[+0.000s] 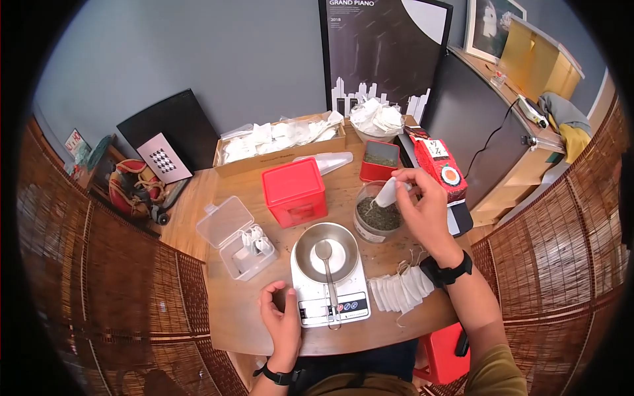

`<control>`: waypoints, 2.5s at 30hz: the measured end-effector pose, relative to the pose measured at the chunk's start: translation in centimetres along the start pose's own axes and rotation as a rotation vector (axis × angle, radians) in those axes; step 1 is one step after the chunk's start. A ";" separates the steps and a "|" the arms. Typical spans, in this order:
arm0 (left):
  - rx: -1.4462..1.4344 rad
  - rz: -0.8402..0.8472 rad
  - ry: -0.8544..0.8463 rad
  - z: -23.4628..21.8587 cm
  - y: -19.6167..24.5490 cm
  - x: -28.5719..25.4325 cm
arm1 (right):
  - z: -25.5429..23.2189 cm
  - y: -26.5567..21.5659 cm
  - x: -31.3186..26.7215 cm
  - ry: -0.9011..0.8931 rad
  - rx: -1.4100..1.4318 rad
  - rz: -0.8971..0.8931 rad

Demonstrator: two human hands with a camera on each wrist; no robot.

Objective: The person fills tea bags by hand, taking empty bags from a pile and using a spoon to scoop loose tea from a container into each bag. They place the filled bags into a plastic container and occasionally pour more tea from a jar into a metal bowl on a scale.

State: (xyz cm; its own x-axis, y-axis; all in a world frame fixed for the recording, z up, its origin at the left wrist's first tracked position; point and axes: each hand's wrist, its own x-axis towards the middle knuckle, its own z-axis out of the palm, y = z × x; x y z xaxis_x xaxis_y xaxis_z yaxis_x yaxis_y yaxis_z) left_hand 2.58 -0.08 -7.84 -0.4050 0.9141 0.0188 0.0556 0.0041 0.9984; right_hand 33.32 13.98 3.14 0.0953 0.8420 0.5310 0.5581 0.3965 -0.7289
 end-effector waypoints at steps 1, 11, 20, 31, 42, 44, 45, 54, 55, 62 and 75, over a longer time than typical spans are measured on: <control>0.003 0.004 0.007 0.0 0.0 0.1 | 0.1 -0.3 0.1 0.093 -0.006 -0.089; -0.093 -0.064 -0.101 -1.3 2.0 1.8 | 0.5 -0.3 -0.9 0.105 -0.025 -0.072; 0.613 0.424 -0.072 -1.9 6.9 5.6 | -0.7 -1.0 -1.1 -0.122 -0.065 0.064; 0.909 0.485 -0.133 -0.8 4.8 7.7 | -0.6 -1.5 -1.7 0.214 -0.009 -0.032; 0.748 0.547 0.050 -1.5 6.5 6.8 | -0.8 -1.0 -1.8 0.028 -0.088 0.021; 0.743 0.584 0.096 -1.7 7.0 6.4 | -0.7 -0.5 -1.7 0.047 -0.044 0.004; 0.741 0.608 0.110 -1.9 7.3 6.1 | -0.6 -0.3 -2.0 0.055 -0.019 0.001; 0.630 0.682 0.139 -2.5 8.5 4.7 | -1.3 0.2 -3.3 0.120 0.099 0.108; 0.596 0.663 0.128 -2.4 8.7 4.3 | -1.9 -0.1 -3.8 0.185 0.199 0.149; 0.614 0.590 -0.037 -2.2 7.6 1.4 | -7.5 -0.2 -12.4 0.237 0.304 0.232; 0.221 0.572 -0.200 -0.6 8.9 -1.0 | -8.0 -0.1 -20.4 -0.318 -0.218 0.088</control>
State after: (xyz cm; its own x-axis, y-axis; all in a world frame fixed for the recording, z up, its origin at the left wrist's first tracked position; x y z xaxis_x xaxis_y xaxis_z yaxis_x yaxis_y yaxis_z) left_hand 2.93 -1.21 1.07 -0.0793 0.8543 0.5138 0.4074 -0.4426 0.7988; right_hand 37.94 -6.15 -4.19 -0.0908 0.9542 0.2849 0.7245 0.2596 -0.6385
